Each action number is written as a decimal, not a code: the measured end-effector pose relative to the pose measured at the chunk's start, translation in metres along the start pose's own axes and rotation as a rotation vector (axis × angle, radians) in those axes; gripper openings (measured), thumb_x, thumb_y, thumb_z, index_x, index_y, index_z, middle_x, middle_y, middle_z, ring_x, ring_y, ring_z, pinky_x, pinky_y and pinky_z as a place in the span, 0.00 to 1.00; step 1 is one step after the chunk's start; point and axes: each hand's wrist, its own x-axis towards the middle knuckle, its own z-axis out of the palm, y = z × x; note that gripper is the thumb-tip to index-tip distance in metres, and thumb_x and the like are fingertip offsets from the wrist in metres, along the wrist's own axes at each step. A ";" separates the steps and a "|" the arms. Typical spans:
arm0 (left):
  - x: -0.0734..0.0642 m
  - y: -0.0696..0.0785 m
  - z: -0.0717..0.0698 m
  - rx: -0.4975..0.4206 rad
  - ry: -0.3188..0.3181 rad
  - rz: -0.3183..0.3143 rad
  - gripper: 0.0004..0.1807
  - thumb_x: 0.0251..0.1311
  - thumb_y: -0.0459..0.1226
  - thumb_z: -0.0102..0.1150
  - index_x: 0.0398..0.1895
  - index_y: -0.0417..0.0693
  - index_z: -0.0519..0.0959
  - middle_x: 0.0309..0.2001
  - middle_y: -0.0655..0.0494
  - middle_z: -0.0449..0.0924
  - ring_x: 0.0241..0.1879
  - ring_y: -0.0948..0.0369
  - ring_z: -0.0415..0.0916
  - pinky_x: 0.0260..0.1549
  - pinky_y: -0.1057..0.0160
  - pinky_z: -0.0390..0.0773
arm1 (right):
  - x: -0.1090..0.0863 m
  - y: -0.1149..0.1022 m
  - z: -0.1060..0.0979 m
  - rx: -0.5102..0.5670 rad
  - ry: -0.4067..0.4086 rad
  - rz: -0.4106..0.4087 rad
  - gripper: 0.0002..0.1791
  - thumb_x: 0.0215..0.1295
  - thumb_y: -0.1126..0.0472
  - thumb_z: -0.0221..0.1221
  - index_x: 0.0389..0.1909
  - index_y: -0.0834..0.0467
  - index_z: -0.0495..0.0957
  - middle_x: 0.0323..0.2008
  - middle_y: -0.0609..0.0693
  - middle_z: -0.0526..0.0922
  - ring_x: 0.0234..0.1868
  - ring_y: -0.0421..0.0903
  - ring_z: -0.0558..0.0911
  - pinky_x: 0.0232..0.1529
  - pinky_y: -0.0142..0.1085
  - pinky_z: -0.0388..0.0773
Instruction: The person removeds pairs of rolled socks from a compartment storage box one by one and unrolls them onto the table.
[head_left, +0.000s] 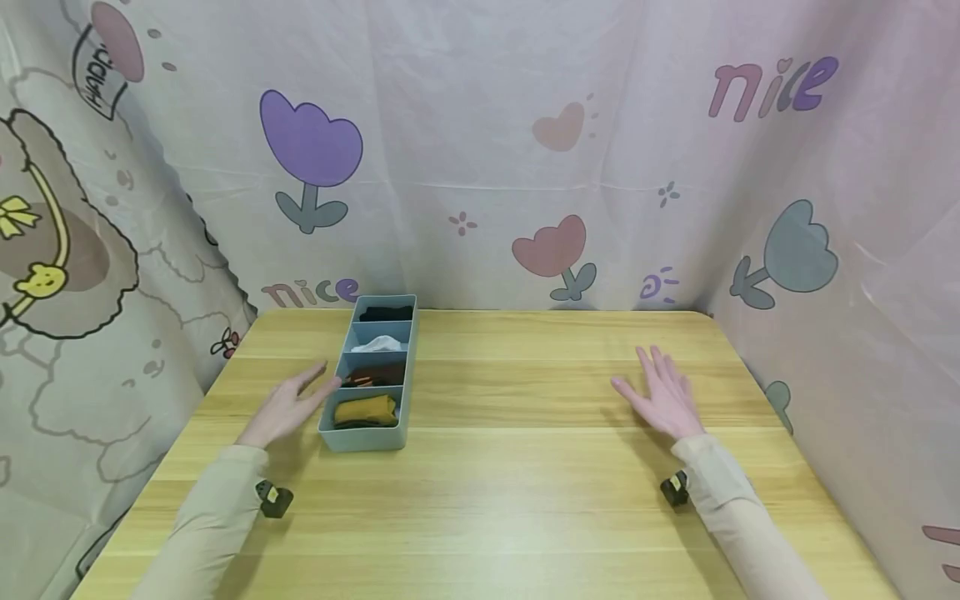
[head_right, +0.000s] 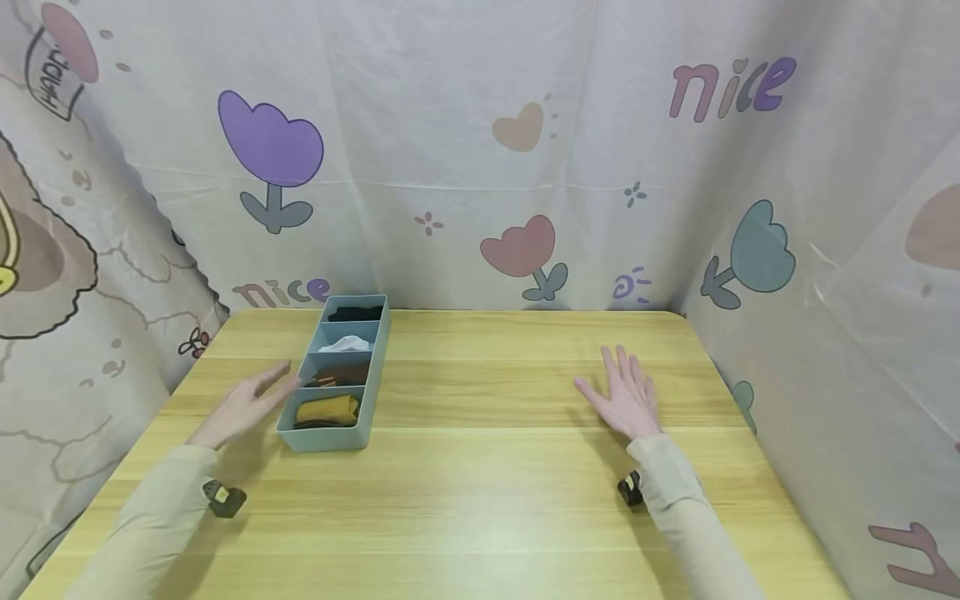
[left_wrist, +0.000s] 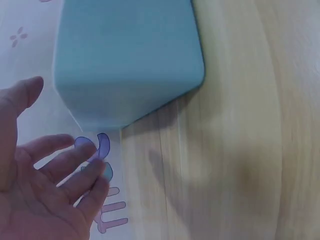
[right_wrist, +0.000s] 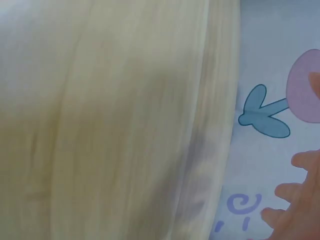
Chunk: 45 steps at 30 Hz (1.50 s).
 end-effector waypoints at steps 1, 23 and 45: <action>0.000 0.000 0.000 -0.027 0.000 0.007 0.41 0.75 0.57 0.42 0.77 0.35 0.57 0.74 0.32 0.60 0.70 0.32 0.63 0.67 0.33 0.63 | 0.000 -0.001 0.000 0.017 -0.005 -0.007 0.52 0.70 0.28 0.43 0.82 0.54 0.37 0.81 0.65 0.34 0.79 0.73 0.39 0.73 0.72 0.34; -0.003 -0.004 0.006 -0.410 -0.092 0.061 0.29 0.67 0.39 0.62 0.65 0.29 0.72 0.61 0.33 0.78 0.46 0.80 0.78 0.48 0.80 0.73 | 0.003 -0.038 0.013 0.140 -0.029 -0.139 0.47 0.72 0.34 0.49 0.81 0.55 0.46 0.81 0.65 0.41 0.80 0.68 0.45 0.74 0.70 0.41; 0.001 0.024 0.035 -0.498 -0.144 0.096 0.29 0.66 0.37 0.63 0.65 0.29 0.72 0.62 0.32 0.77 0.47 0.76 0.81 0.49 0.76 0.78 | 0.011 -0.146 0.049 0.686 -0.286 -0.502 0.29 0.65 0.61 0.66 0.65 0.64 0.73 0.59 0.62 0.82 0.62 0.56 0.81 0.68 0.46 0.73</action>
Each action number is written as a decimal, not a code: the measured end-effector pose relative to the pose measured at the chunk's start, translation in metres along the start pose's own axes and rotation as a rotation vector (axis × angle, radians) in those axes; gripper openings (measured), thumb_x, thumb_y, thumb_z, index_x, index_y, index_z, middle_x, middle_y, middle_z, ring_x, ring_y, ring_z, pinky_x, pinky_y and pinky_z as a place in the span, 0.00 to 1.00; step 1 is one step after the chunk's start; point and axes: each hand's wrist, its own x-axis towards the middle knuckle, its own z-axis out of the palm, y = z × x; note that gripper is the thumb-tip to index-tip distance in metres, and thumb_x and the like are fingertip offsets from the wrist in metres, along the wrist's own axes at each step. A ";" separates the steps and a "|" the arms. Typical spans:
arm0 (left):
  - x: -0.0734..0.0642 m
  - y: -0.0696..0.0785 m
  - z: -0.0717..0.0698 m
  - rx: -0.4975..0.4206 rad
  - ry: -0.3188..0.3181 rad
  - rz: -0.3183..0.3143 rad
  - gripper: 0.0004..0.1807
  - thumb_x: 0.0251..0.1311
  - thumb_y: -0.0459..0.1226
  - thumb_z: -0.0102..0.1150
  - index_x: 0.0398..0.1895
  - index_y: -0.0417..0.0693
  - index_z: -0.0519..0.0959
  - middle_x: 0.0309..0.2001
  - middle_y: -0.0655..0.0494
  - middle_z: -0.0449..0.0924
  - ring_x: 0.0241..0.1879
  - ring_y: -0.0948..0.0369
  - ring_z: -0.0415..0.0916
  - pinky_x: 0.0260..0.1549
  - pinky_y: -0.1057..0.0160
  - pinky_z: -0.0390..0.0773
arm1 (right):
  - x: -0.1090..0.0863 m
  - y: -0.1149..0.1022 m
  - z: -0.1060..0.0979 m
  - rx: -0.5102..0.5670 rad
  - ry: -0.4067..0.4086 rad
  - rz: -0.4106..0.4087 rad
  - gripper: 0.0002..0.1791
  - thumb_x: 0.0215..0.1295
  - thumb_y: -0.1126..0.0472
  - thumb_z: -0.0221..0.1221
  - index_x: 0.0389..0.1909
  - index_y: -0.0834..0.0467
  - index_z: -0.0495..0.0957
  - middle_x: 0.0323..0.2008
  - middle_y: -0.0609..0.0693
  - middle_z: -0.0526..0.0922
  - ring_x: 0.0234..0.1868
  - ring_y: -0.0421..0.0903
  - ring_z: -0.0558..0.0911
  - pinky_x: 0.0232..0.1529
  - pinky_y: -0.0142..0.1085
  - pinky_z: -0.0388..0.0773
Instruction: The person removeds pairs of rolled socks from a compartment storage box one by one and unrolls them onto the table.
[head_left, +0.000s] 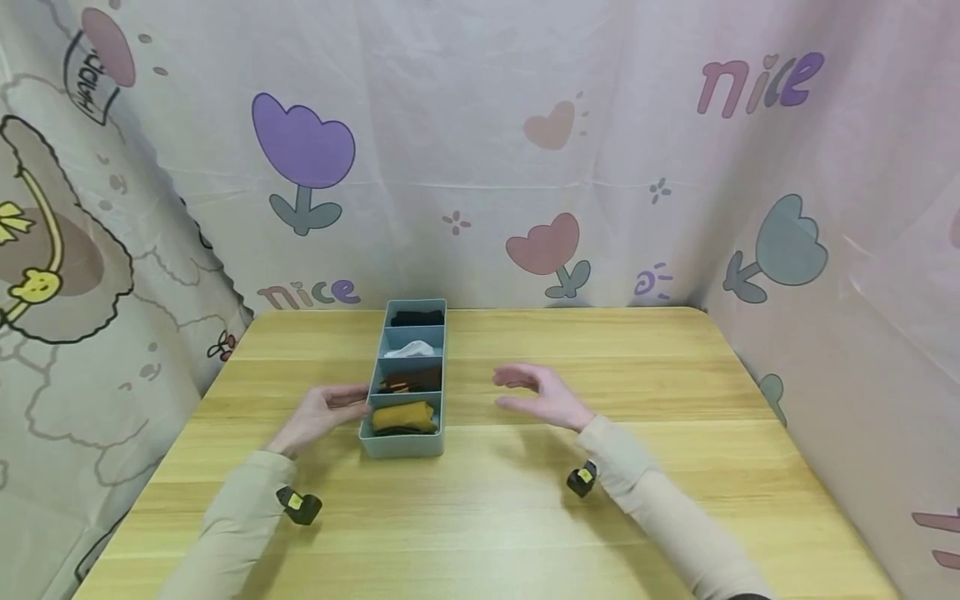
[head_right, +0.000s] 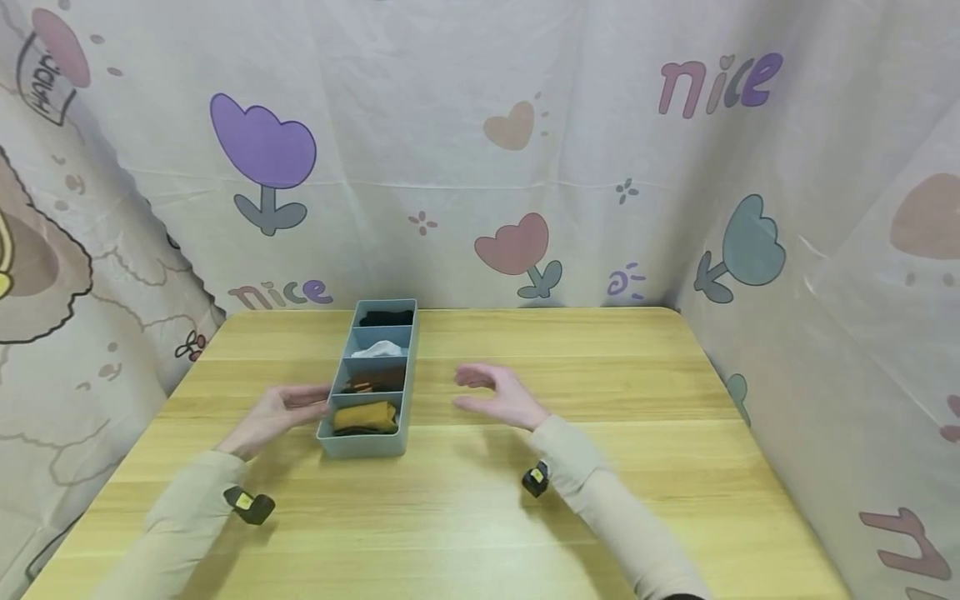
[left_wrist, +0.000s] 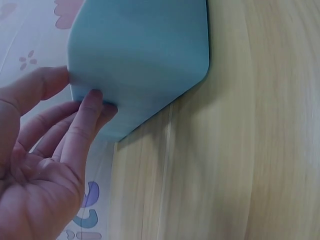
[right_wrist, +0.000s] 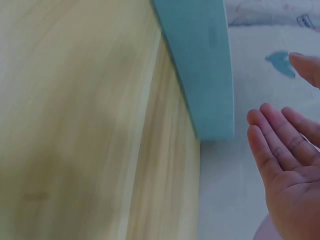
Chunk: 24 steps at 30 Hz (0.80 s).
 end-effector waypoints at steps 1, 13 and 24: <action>0.000 0.001 0.001 -0.002 -0.002 -0.003 0.29 0.66 0.37 0.63 0.66 0.30 0.72 0.62 0.33 0.77 0.48 0.75 0.81 0.49 0.75 0.78 | 0.005 -0.003 0.005 0.013 -0.022 -0.006 0.29 0.64 0.61 0.66 0.65 0.64 0.73 0.60 0.61 0.82 0.62 0.56 0.80 0.69 0.46 0.73; 0.002 0.003 0.012 -0.074 -0.018 0.005 0.29 0.65 0.36 0.63 0.66 0.28 0.71 0.63 0.31 0.75 0.51 0.71 0.82 0.49 0.71 0.81 | 0.050 -0.025 0.060 -0.020 -0.173 -0.138 0.27 0.62 0.64 0.68 0.61 0.69 0.75 0.57 0.61 0.84 0.59 0.54 0.83 0.64 0.34 0.76; 0.004 0.007 0.022 -0.116 -0.035 -0.029 0.29 0.66 0.38 0.63 0.67 0.33 0.71 0.65 0.35 0.74 0.56 0.57 0.83 0.49 0.68 0.83 | 0.069 -0.035 0.083 0.048 -0.328 -0.088 0.25 0.62 0.70 0.66 0.60 0.71 0.75 0.58 0.66 0.82 0.60 0.59 0.82 0.60 0.33 0.79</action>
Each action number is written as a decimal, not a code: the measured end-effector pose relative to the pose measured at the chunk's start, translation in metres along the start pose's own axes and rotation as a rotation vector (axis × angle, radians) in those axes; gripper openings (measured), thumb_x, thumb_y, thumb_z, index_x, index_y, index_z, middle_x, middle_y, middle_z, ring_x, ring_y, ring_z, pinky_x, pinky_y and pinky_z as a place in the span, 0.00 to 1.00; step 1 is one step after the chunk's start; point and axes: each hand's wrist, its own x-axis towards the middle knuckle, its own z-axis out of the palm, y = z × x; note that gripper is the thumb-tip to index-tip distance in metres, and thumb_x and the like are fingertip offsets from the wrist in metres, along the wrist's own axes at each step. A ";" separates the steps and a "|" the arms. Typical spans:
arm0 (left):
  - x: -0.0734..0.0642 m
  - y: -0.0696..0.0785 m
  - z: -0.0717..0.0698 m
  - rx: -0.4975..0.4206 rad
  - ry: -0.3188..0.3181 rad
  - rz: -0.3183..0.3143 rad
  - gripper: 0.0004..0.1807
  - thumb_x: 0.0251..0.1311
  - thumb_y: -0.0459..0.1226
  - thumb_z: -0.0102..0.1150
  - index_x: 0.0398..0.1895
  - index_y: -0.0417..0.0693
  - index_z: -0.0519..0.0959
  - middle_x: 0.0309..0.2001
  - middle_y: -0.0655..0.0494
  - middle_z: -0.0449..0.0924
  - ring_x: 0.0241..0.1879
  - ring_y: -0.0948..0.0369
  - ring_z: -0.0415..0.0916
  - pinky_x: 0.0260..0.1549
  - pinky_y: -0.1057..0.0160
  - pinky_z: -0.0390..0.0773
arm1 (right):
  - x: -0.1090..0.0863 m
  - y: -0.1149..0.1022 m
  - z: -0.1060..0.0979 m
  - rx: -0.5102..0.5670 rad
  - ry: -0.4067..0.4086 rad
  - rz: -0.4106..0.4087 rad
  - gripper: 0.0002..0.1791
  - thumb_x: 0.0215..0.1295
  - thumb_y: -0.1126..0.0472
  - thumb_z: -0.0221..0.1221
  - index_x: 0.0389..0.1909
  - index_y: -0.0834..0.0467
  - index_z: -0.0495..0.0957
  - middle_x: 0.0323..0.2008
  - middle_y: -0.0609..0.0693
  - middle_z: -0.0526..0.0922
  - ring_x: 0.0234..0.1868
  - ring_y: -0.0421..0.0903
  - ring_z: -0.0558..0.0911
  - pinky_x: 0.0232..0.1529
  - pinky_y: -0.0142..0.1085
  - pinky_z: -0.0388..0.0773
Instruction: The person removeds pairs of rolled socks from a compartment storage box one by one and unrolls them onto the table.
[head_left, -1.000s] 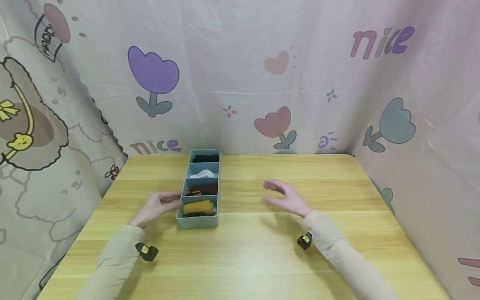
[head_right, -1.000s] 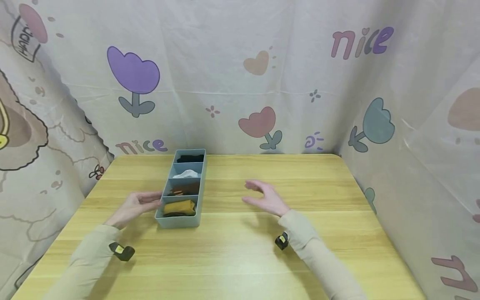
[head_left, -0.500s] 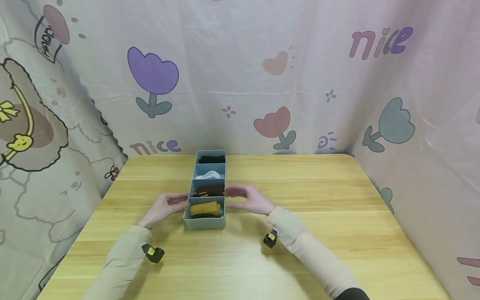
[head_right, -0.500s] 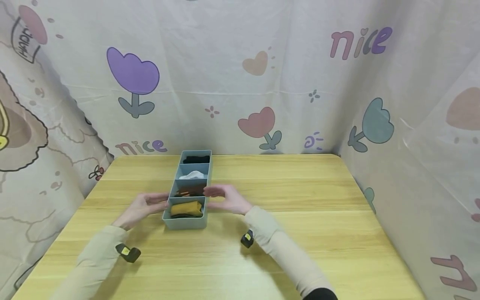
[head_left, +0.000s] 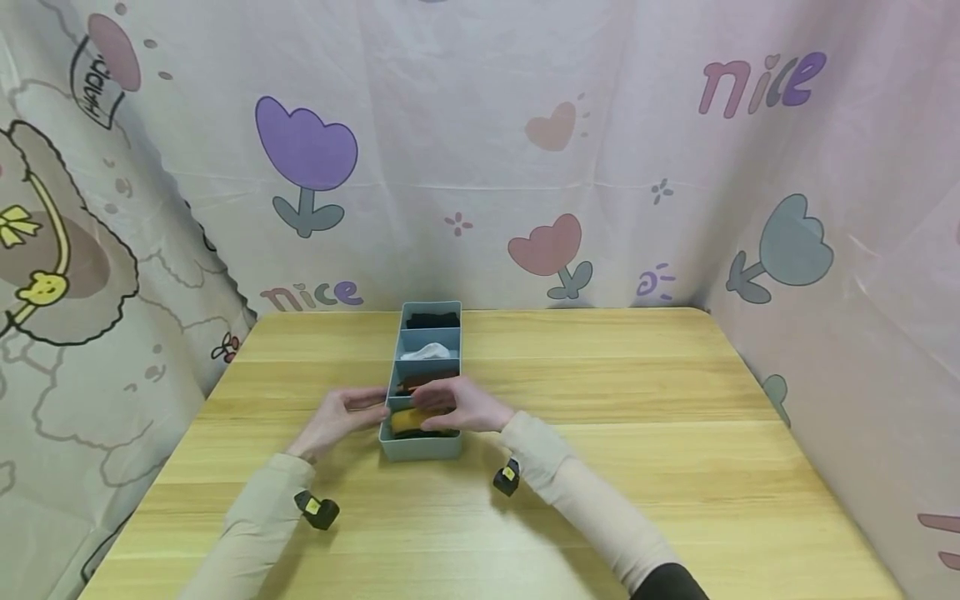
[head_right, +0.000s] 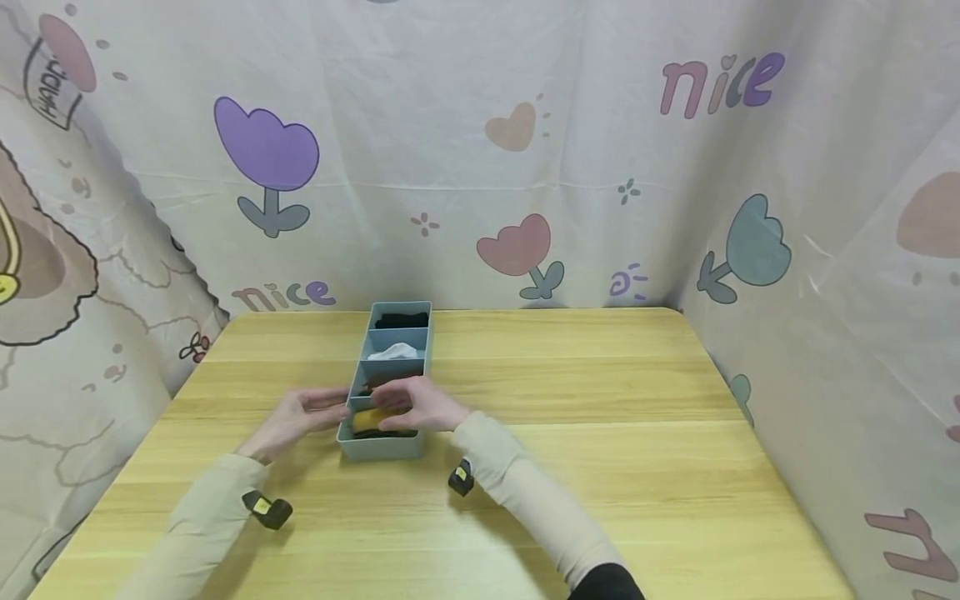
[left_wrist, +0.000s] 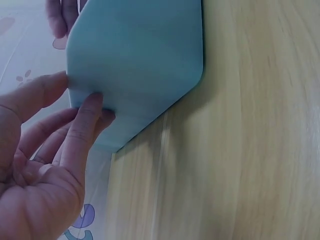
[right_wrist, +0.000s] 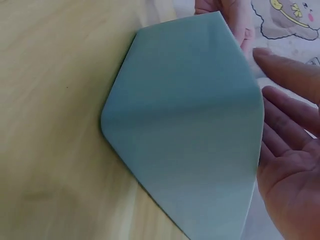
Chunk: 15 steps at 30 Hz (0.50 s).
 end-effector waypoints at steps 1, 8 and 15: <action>0.000 0.000 0.001 -0.006 0.000 -0.001 0.29 0.66 0.38 0.63 0.67 0.33 0.71 0.65 0.35 0.74 0.55 0.59 0.83 0.49 0.68 0.83 | 0.001 0.000 0.000 -0.003 -0.010 -0.001 0.25 0.62 0.70 0.66 0.60 0.71 0.75 0.59 0.66 0.82 0.60 0.59 0.82 0.61 0.34 0.79; 0.004 0.003 0.010 -0.025 -0.027 0.026 0.30 0.66 0.38 0.64 0.67 0.31 0.71 0.64 0.33 0.74 0.52 0.65 0.83 0.48 0.68 0.83 | 0.011 -0.001 -0.003 -0.003 -0.133 -0.002 0.27 0.61 0.72 0.66 0.61 0.73 0.73 0.60 0.67 0.80 0.65 0.59 0.79 0.66 0.37 0.75; 0.004 0.007 0.014 -0.035 -0.030 0.033 0.31 0.66 0.36 0.63 0.67 0.29 0.69 0.64 0.32 0.73 0.57 0.47 0.81 0.49 0.64 0.84 | 0.016 -0.003 -0.013 -0.076 -0.302 0.047 0.31 0.60 0.72 0.67 0.65 0.71 0.71 0.65 0.64 0.77 0.70 0.56 0.74 0.72 0.35 0.68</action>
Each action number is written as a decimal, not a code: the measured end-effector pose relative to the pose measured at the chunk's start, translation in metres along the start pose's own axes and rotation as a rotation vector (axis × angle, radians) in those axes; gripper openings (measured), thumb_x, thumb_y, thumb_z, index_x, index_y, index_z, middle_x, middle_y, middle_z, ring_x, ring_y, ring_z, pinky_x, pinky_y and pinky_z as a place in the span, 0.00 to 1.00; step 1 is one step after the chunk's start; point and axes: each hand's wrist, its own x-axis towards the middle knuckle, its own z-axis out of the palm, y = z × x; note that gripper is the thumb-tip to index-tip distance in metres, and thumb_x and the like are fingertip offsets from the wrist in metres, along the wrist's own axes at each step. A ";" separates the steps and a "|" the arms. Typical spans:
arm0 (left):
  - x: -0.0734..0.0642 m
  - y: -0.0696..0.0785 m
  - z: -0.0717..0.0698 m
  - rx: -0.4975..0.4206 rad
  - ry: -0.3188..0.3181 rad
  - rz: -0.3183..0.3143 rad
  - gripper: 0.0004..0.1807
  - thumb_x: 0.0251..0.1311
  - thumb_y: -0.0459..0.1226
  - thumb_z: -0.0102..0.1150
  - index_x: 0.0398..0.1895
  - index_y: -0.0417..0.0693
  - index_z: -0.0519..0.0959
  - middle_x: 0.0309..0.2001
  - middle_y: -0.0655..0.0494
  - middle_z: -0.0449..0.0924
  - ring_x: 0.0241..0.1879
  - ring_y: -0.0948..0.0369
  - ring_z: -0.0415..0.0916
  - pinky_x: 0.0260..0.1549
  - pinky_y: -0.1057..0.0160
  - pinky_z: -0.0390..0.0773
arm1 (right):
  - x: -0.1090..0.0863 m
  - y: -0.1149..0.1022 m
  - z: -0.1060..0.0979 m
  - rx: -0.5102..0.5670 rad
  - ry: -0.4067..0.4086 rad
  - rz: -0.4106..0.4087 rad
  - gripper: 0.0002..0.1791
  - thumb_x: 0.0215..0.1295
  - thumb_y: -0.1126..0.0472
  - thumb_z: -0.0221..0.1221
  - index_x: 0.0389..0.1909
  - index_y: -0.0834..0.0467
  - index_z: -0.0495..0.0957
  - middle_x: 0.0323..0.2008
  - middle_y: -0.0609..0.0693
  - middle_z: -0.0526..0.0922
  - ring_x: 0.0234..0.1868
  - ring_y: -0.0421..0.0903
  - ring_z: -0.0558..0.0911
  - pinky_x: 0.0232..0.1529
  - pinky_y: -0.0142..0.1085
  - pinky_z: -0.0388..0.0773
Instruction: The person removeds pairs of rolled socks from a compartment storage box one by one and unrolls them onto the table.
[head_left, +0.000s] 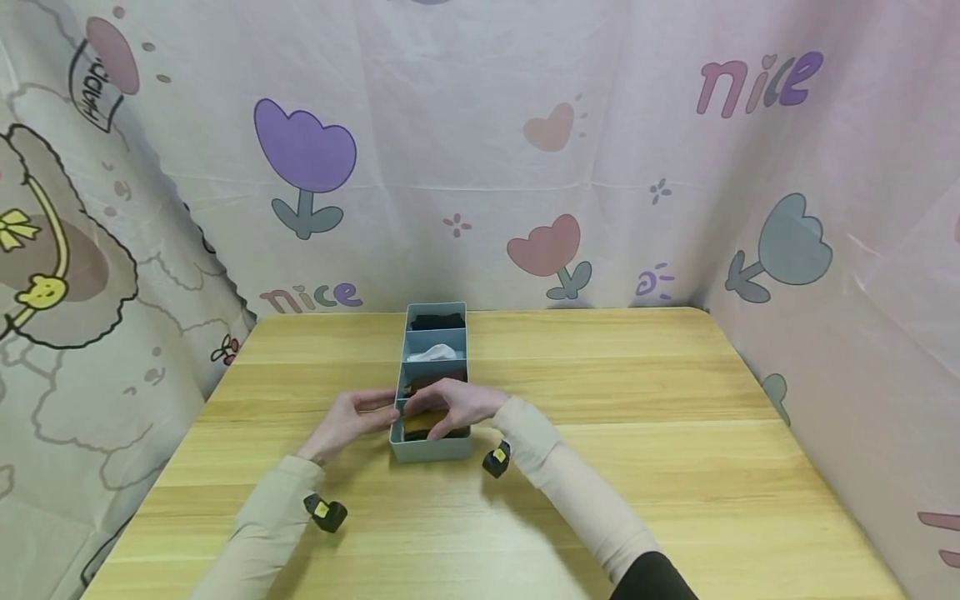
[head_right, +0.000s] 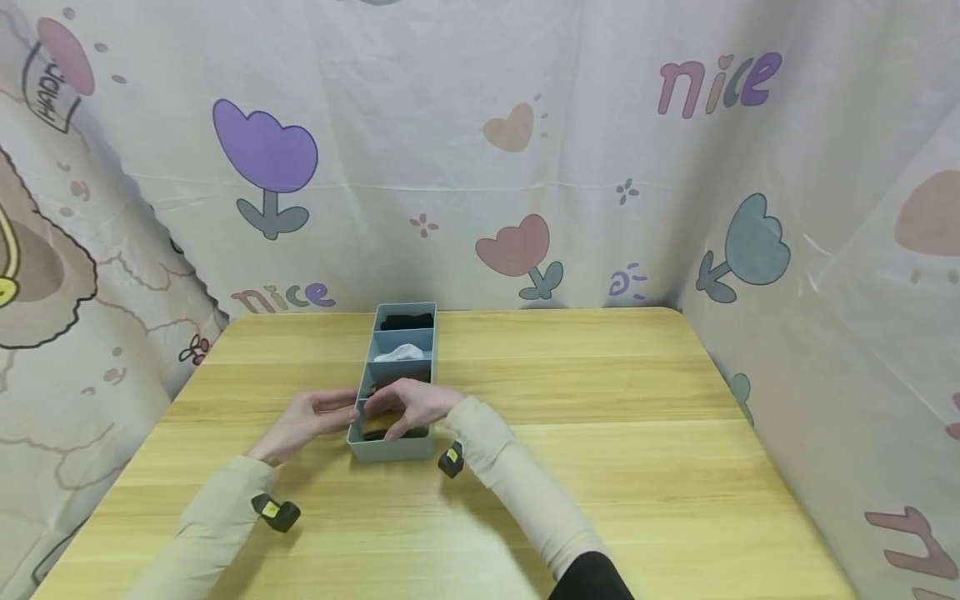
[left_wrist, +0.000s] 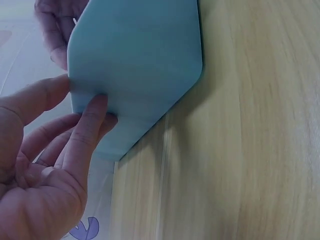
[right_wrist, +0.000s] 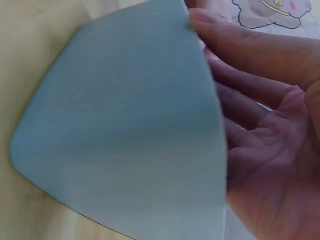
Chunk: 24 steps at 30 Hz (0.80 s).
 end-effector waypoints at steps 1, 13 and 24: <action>0.000 0.000 0.000 -0.002 0.000 -0.002 0.31 0.66 0.36 0.63 0.67 0.29 0.69 0.65 0.31 0.73 0.58 0.46 0.81 0.50 0.64 0.84 | 0.000 0.000 -0.001 0.008 -0.013 0.011 0.31 0.61 0.72 0.66 0.66 0.71 0.70 0.66 0.65 0.76 0.71 0.56 0.73 0.72 0.36 0.68; 0.001 -0.003 0.000 0.008 0.011 0.002 0.31 0.65 0.36 0.64 0.67 0.29 0.70 0.65 0.31 0.73 0.58 0.46 0.80 0.50 0.64 0.84 | 0.005 -0.007 -0.002 -0.182 -0.062 0.150 0.30 0.62 0.68 0.66 0.66 0.66 0.72 0.66 0.59 0.77 0.69 0.52 0.75 0.69 0.32 0.70; 0.001 -0.006 0.000 0.007 0.017 0.003 0.31 0.65 0.37 0.64 0.68 0.30 0.70 0.66 0.32 0.72 0.61 0.42 0.78 0.50 0.66 0.83 | 0.010 -0.002 0.000 -0.306 -0.065 0.115 0.27 0.59 0.70 0.67 0.61 0.64 0.77 0.60 0.56 0.82 0.61 0.49 0.81 0.61 0.27 0.75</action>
